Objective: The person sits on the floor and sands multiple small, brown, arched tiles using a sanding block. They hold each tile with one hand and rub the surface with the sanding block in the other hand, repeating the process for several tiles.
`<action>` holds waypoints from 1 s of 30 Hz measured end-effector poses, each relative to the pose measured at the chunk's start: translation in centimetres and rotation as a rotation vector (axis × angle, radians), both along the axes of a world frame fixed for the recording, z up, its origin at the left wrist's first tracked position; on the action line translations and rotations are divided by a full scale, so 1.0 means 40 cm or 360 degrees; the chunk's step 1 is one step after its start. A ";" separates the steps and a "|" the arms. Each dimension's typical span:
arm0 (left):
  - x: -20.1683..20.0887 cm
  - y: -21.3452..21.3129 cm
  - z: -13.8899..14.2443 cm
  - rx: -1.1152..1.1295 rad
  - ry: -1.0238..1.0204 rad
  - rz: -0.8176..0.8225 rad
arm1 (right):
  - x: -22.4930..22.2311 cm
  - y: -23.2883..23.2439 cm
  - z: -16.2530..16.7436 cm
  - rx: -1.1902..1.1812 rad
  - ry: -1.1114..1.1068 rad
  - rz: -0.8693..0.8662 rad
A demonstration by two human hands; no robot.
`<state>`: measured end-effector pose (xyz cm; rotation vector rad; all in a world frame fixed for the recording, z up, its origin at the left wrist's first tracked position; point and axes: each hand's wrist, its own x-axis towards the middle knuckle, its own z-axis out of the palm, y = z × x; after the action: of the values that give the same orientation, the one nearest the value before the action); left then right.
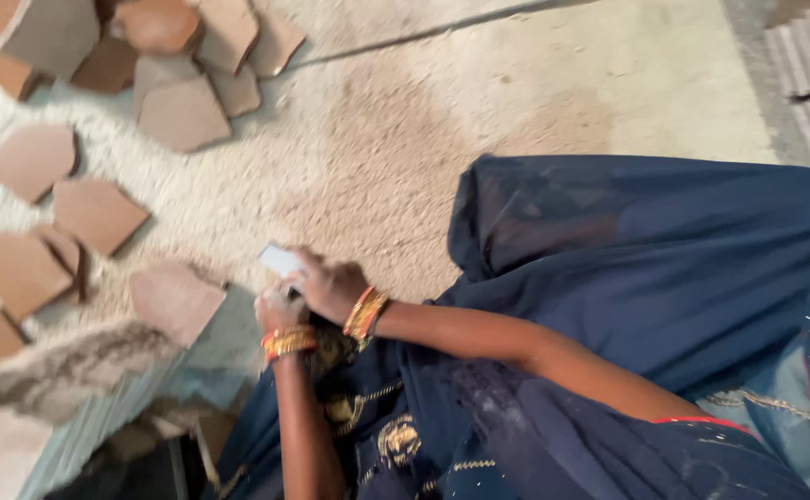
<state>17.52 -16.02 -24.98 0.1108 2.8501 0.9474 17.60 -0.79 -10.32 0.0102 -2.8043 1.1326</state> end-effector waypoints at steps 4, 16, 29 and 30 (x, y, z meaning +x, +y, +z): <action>0.003 0.015 -0.035 -0.0040 0.0659 -0.0277 | -0.013 0.019 -0.006 0.0193 -0.0193 -0.0092; -0.036 0.145 0.533 0.0159 0.0620 0.0169 | -0.095 0.063 -0.015 0.0172 -0.0294 0.0085; 0.029 0.499 0.970 0.1445 0.1122 -0.1365 | -0.145 0.085 0.000 0.0036 0.0017 0.0133; 0.029 0.521 0.987 0.1441 0.1124 -0.1370 | -0.147 0.085 0.001 0.0041 0.0022 0.0129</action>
<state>18.68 4.80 14.48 1.8431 2.0477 2.0514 11.74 2.60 -10.29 0.1347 -2.8298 1.1087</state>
